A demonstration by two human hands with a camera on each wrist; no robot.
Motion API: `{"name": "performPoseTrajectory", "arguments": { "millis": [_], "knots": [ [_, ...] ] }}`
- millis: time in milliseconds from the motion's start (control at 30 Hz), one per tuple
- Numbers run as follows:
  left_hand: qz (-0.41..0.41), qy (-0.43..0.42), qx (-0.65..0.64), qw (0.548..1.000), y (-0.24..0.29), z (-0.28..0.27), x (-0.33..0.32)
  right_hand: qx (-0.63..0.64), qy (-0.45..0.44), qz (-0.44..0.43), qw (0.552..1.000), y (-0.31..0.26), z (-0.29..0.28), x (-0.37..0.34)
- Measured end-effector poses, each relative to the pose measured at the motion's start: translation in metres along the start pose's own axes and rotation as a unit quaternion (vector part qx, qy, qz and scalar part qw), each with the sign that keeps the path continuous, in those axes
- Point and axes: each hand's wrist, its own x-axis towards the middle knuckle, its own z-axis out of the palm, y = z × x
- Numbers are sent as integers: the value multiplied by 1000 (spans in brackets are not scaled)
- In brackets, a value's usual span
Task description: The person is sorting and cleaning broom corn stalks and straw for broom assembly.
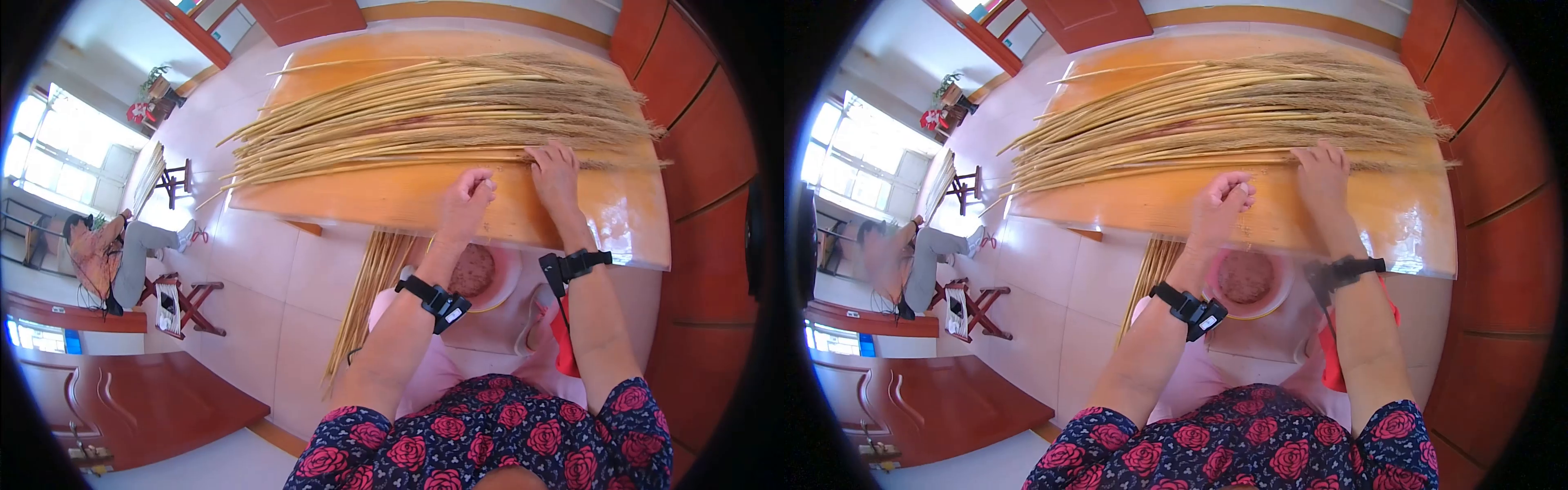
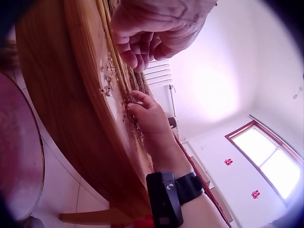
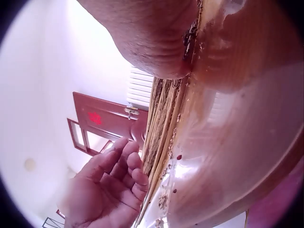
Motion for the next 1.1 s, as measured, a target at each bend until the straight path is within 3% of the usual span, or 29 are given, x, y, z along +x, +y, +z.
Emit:
{"name": "performPoseTrajectory", "arguments": {
  "millis": [333, 533, 733, 833, 933, 1033, 1100],
  "knots": [
    [-10, -8, -13, 1000, -5, 6, 2, 123, 19, -23, 992, 6, -33, -3],
    [-27, -31, -21, 999, -8, 9, 2, 128, -34, -21, 991, 22, -53, -11],
    [-37, -53, -2, 998, -3, 16, 2, 229, -94, -25, 969, 31, -66, -15],
    [-35, -72, -18, 997, -4, 19, 2, 411, -109, 113, 898, 24, -77, -19],
    [-5, -89, -67, 994, 1, 25, -1, 464, -120, 106, 871, 21, -73, -21],
    [6, -79, -132, 988, 7, 30, -3, 330, -140, -9, 933, 17, -79, -19],
    [4, -79, -174, 982, 4, 30, -3, 335, -163, -41, 927, 16, -77, -20]
  ]
}}
